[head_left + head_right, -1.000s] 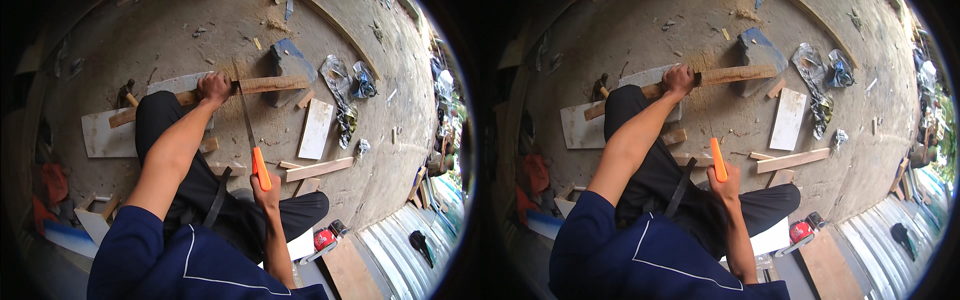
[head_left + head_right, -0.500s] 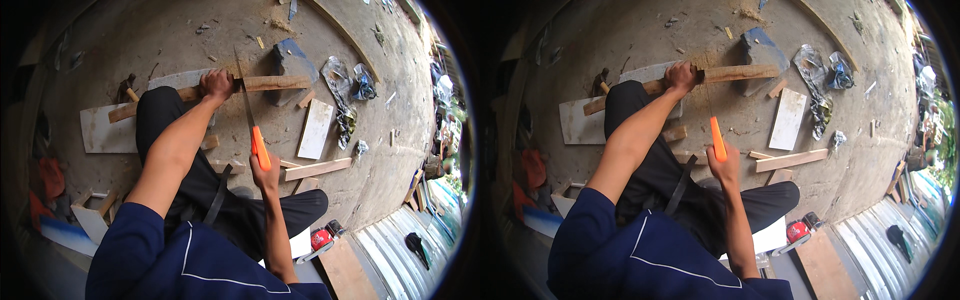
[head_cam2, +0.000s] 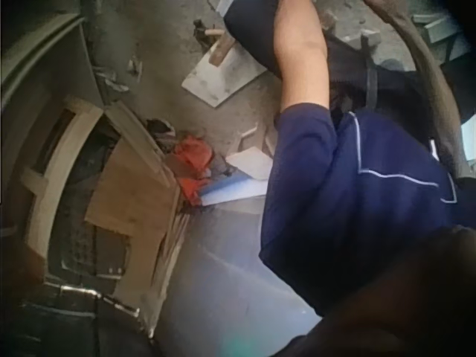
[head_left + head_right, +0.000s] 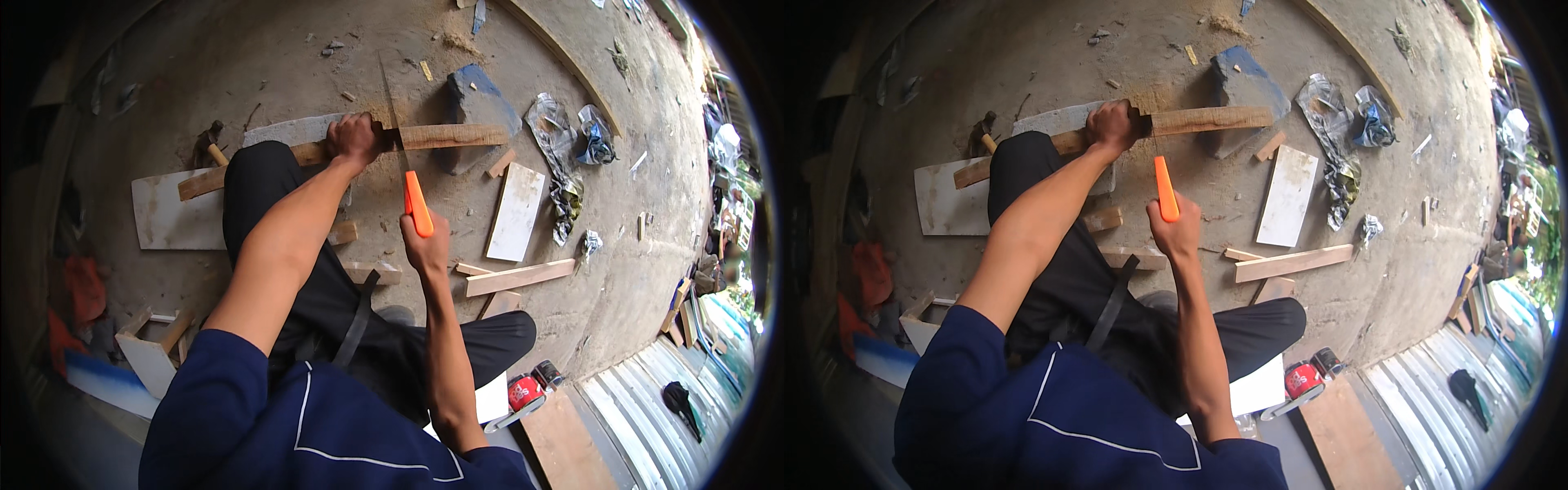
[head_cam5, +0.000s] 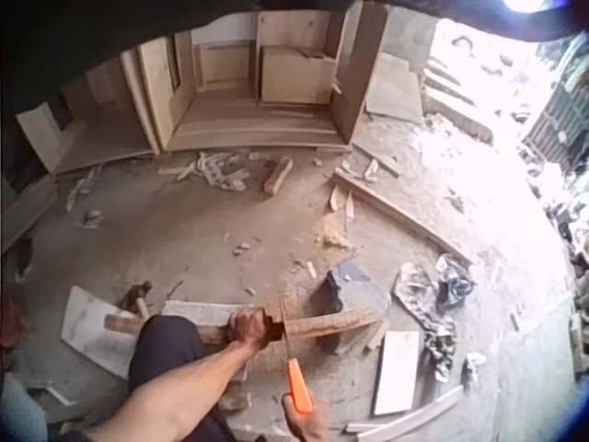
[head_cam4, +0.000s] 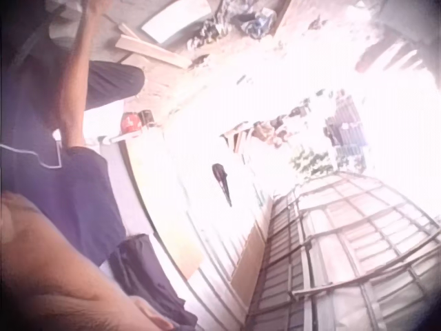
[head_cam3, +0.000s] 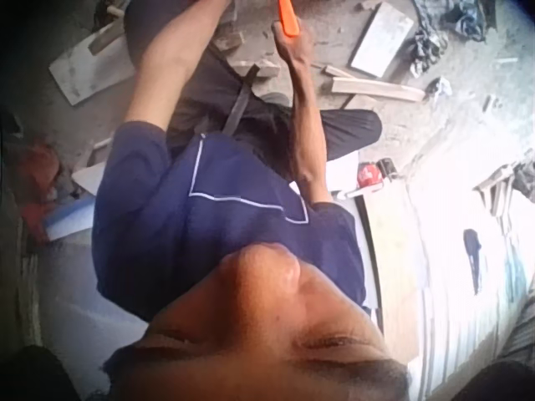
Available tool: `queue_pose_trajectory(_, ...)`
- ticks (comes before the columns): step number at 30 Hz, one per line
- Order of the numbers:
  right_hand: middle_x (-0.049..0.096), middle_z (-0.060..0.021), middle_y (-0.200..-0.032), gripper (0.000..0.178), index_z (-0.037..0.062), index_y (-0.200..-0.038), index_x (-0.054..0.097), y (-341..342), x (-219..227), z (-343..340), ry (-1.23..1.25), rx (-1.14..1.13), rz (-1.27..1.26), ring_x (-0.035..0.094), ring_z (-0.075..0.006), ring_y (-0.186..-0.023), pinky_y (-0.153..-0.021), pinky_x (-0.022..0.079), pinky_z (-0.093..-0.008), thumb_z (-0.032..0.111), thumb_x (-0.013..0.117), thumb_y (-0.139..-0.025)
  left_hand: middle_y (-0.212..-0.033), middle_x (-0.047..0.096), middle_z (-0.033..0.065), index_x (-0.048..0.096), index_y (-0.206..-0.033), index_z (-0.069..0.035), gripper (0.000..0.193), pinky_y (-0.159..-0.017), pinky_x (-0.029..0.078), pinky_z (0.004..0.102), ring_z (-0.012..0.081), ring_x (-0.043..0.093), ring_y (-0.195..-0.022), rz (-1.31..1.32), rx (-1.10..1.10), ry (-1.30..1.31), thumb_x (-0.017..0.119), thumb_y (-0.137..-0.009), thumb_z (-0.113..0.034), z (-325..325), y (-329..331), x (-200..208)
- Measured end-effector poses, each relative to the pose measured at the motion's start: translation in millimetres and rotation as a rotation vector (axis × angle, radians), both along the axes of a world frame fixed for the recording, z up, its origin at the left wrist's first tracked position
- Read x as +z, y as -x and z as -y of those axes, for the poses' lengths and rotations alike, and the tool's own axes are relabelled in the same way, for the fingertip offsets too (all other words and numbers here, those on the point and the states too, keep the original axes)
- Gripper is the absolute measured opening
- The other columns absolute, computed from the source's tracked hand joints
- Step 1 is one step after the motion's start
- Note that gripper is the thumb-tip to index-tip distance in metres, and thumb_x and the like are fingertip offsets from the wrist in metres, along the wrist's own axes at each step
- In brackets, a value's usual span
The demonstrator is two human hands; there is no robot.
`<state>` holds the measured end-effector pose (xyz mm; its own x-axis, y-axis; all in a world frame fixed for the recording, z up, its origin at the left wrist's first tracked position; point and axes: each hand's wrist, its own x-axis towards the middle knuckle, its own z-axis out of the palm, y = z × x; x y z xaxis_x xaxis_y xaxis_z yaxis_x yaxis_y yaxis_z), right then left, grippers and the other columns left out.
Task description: The person sits on the floor and uses a hammer to drive nails into a small wooden block. They then pick up a longer wooden plank, inspect it, and use a hand saw to cut it. The person handles the wood and tools directly with their hands throughout the task.
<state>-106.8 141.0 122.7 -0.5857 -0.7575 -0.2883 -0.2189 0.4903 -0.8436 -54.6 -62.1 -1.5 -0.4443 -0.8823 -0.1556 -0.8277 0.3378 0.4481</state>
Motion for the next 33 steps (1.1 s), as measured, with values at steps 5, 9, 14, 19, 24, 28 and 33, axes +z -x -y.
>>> queue_pose_trajectory(5,0.047,-0.0165,-0.055,0.023,-0.0037,-0.069,0.051,-15.2,13.6,-45.2,-0.031,-0.017,0.041,0.047,-0.0223,-0.047,-0.05,0.039,-0.036,0.014,0.061,-0.077,-0.097,0.067,0.0111,0.065,-0.087,-0.007,0.025,-0.088,0.034,0.0418,0.0267,0.058,-0.1,0.027,0.038,-0.025,0.051,-0.085,-0.028,3.4,-4.7,-5.0)
queue_pose_trajectory(9,0.052,-0.0166,-0.057,0.017,-0.0024,-0.07,0.055,-28.5,30.8,-74.0,-0.015,-0.007,0.03,0.051,-0.0273,-0.048,-0.051,0.041,-0.0372,0.012,0.062,-0.076,-0.096,0.066,0.0132,0.064,-0.086,-0.008,0.026,-0.09,0.038,0.0442,0.029,0.059,-0.102,-0.008,0.039,-0.001,0.048,-0.086,-0.028,0.0,-3.5,-5.0)
queue_pose_trajectory(14,0.052,-0.0172,-0.058,0.023,-0.0032,-0.069,0.053,0.4,-8.7,-5.9,-0.061,0.016,0.016,0.052,-0.0267,-0.051,-0.052,0.04,-0.0377,0.016,0.06,-0.078,-0.097,0.066,0.0119,0.063,-0.086,-0.007,0.026,-0.089,0.038,0.0442,0.0293,0.058,-0.102,0.025,-0.013,0.004,0.047,-0.086,-0.027,-0.4,-3.0,-9.4)
queue_pose_trajectory(19,0.049,-0.017,-0.058,0.021,-0.003,-0.07,0.052,-20.9,38.6,-57.2,-0.099,0.012,0.089,0.051,-0.0258,-0.051,-0.053,0.04,-0.039,0.014,0.061,-0.078,-0.095,0.067,0.012,0.065,-0.085,-0.008,0.025,-0.088,0.034,0.0447,0.0272,0.058,-0.1,-0.029,0.051,-0.002,0.049,-0.086,-0.026,3.7,-6.3,-12.7)
queue_pose_trajectory(24,0.05,-0.0148,-0.057,0.019,-0.0035,-0.073,0.055,-12.1,16.1,-56.4,-0.104,-0.021,0.138,0.05,-0.0216,-0.051,-0.053,0.041,-0.0344,0.013,0.062,-0.078,-0.095,0.067,0.012,0.066,-0.086,-0.008,0.027,-0.089,0.034,0.0454,0.0278,0.058,-0.101,-0.048,0.04,0.025,0.049,-0.086,-0.028,3.2,1.4,-11.5)
queue_pose_trajectory(28,0.051,-0.0174,-0.058,0.022,-0.0034,-0.073,0.056,9.9,9.7,-47.1,-0.032,-0.08,0.159,0.049,-0.0235,-0.05,-0.052,0.04,-0.0364,0.017,0.063,-0.078,-0.094,0.067,0.0123,0.066,-0.086,-0.008,0.028,-0.09,0.034,0.0457,0.028,0.058,-0.101,-0.021,0.038,0.033,0.049,-0.087,-0.029,7.0,2.7,-6.2)
queue_pose_trajectory(33,0.053,-0.02,-0.06,0.021,-0.0022,-0.071,0.055,-32.9,44.0,-66.2,-0.038,-0.015,0.005,0.054,-0.0353,-0.053,-0.053,0.042,-0.0399,0.016,0.062,-0.077,-0.093,0.067,0.0118,0.066,-0.086,-0.008,0.028,-0.089,0.034,0.0462,0.0286,0.058,-0.101,0.03,0.04,-0.02,0.048,-0.087,-0.029,4.8,-3.6,-8.5)
